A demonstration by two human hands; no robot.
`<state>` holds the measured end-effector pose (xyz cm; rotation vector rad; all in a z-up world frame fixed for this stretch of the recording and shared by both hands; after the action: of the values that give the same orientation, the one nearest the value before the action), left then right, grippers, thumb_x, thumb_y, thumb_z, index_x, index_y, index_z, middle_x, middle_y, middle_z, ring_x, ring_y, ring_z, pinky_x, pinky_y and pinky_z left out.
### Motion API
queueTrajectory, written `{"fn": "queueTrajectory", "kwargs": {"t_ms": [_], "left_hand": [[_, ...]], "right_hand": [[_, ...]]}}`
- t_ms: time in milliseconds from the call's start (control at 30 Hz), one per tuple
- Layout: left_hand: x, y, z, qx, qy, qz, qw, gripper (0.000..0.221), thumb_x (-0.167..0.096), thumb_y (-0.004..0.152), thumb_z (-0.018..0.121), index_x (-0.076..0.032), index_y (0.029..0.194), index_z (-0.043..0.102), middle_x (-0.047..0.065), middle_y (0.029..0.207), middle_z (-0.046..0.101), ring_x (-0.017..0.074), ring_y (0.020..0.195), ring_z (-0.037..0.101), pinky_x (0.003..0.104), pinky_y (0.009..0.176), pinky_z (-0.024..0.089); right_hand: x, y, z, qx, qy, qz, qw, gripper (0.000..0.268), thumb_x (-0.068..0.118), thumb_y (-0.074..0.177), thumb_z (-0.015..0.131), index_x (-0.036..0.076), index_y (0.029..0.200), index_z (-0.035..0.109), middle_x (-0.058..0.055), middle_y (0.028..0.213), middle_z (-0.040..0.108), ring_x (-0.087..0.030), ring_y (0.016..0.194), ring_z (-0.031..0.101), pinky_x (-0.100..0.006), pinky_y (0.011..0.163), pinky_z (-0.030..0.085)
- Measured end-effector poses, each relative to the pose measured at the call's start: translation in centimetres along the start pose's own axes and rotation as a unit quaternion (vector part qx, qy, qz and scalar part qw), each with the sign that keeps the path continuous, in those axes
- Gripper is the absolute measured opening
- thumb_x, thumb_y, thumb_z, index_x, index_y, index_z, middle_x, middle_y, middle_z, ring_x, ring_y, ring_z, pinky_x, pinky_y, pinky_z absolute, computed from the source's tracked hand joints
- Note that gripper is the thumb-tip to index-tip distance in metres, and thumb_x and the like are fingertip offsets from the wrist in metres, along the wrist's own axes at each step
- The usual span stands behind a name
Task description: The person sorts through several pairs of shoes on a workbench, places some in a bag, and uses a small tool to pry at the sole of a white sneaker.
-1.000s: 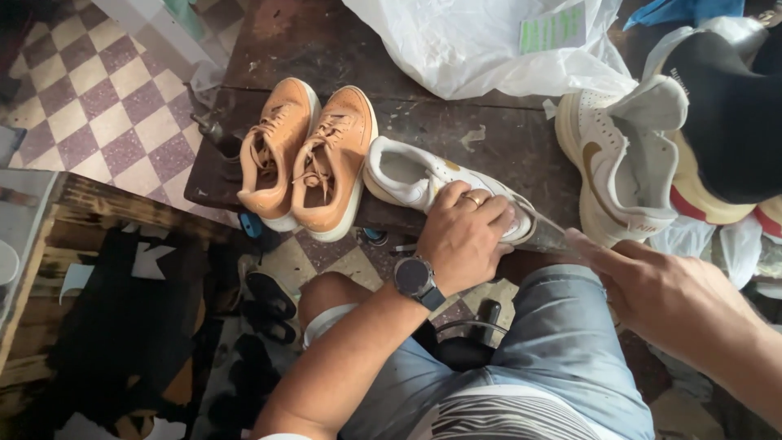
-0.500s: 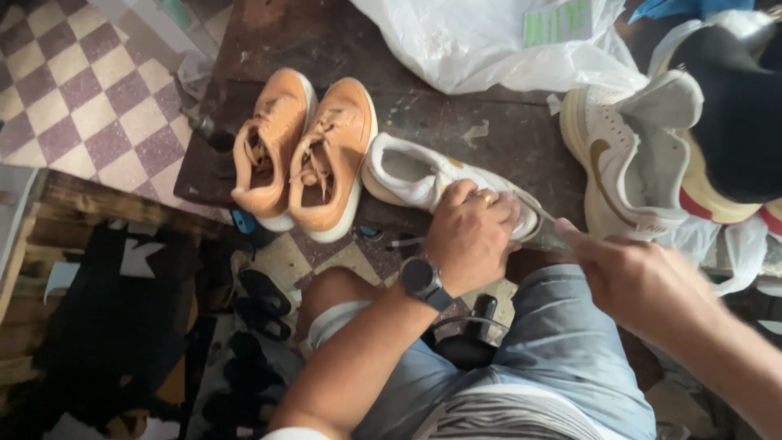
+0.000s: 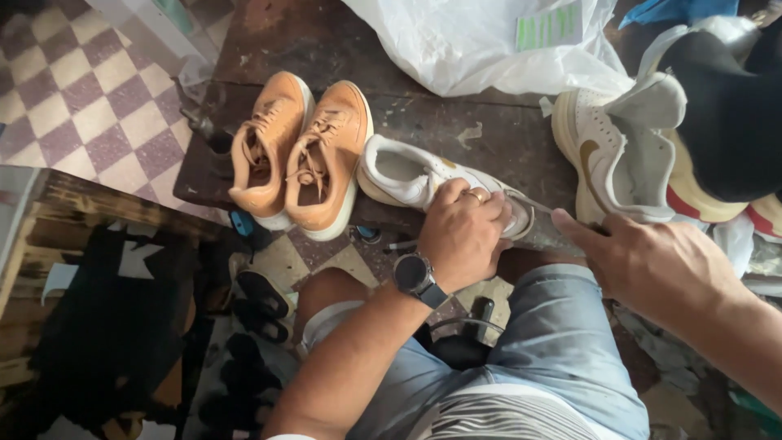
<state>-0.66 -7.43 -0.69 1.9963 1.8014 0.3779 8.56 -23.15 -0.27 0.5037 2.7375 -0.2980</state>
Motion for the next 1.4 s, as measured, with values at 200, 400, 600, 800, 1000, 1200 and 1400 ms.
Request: {"fn": "queueTrajectory", "kwargs": {"t_ms": [200, 400, 600, 800, 1000, 1200, 1400], "left_hand": [[-0.2, -0.4, -0.6, -0.034, -0.002, 0.000, 0.999, 0.035, -0.026, 0.075, 0.074, -0.011, 0.107, 0.079, -0.003, 0.100, 0.074, 0.0237, 0.094, 0.066, 0.043, 0.100, 0.042], [-0.1, -0.2, -0.2, -0.014, 0.005, -0.002, 1.000, 0.041, -0.034, 0.076, 0.078, -0.013, 0.112, 0.080, -0.002, 0.109, 0.076, 0.0230, 0.099, 0.068, 0.043, 0.102, 0.041], [0.0, 0.1, -0.1, -0.035, -0.011, 0.009, 0.999, 0.028, -0.017, 0.077, 0.071, -0.009, 0.102, 0.081, -0.003, 0.095, 0.076, 0.0242, 0.099, 0.068, 0.044, 0.101, 0.042], [-0.4, 0.3, -1.0, -0.047, -0.012, 0.023, 0.999, 0.023, -0.019, 0.075, 0.072, -0.009, 0.095, 0.077, -0.001, 0.095, 0.076, 0.0267, 0.094, 0.068, 0.045, 0.097, 0.042], [0.1, 0.1, 0.0, -0.031, 0.017, 0.000, 0.999, 0.036, -0.018, 0.068, 0.076, -0.013, 0.104, 0.081, -0.004, 0.103, 0.080, 0.0248, 0.093, 0.069, 0.044, 0.098, 0.043], [0.4, 0.1, 0.0, -0.064, -0.023, 0.007, 0.998, 0.021, -0.009, 0.092, 0.057, -0.011, 0.097, 0.077, -0.002, 0.094, 0.073, 0.0249, 0.087, 0.065, 0.045, 0.096, 0.043], [0.2, -0.1, -0.3, -0.093, -0.060, 0.005, 0.994, 0.018, -0.010, 0.088, 0.056, -0.009, 0.090, 0.073, -0.001, 0.082, 0.070, 0.0264, 0.084, 0.064, 0.044, 0.093, 0.043]], "right_hand": [[1.3, 0.2, -0.6, 0.011, 0.134, 0.089, 0.987, 0.056, 0.032, 0.097, 0.060, 0.041, 0.152, 0.059, 0.006, 0.069, 0.070, -0.019, 0.045, 0.065, -0.043, 0.037, 0.059], [-0.4, -0.3, -0.3, -0.060, 0.127, 0.049, 0.989, 0.053, 0.044, 0.095, 0.064, 0.038, 0.148, 0.063, 0.004, 0.076, 0.075, -0.025, 0.053, 0.070, -0.049, 0.044, 0.059], [1.3, 0.9, 0.6, 0.161, -0.088, -0.047, 0.982, 0.081, 0.045, 0.104, 0.049, 0.034, 0.174, 0.008, -0.004, 0.103, 0.068, -0.012, 0.064, 0.077, -0.028, 0.056, 0.075], [1.6, 0.1, -1.3, 0.160, 0.549, 0.300, 0.763, 0.049, 0.028, 0.104, 0.060, 0.030, 0.151, 0.070, -0.007, 0.058, 0.057, -0.018, 0.045, 0.038, -0.037, 0.043, 0.034], [0.5, 0.8, -1.3, 0.015, 0.125, 0.072, 0.989, 0.054, 0.047, 0.099, 0.058, 0.042, 0.152, 0.054, 0.002, 0.077, 0.074, -0.025, 0.053, 0.072, -0.047, 0.043, 0.061], [0.6, 1.6, -1.2, 0.057, 0.062, 0.072, 0.994, 0.060, 0.036, 0.094, 0.058, 0.046, 0.153, 0.051, 0.000, 0.065, 0.071, -0.027, 0.049, 0.072, -0.047, 0.042, 0.056], [1.8, 2.1, -2.6, 0.150, 0.308, 0.191, 0.920, 0.056, 0.031, 0.099, 0.049, 0.044, 0.153, 0.058, -0.020, 0.080, 0.078, -0.042, 0.075, 0.077, -0.050, 0.072, 0.055]]}}
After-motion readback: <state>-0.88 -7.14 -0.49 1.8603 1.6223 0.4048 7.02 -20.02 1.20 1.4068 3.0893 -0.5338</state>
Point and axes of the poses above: each hand's wrist, its own y-axis towards the middle knuckle, its own z-axis out of the palm, x = y × z, the point moved 8 cm from there along y, towards the middle knuckle
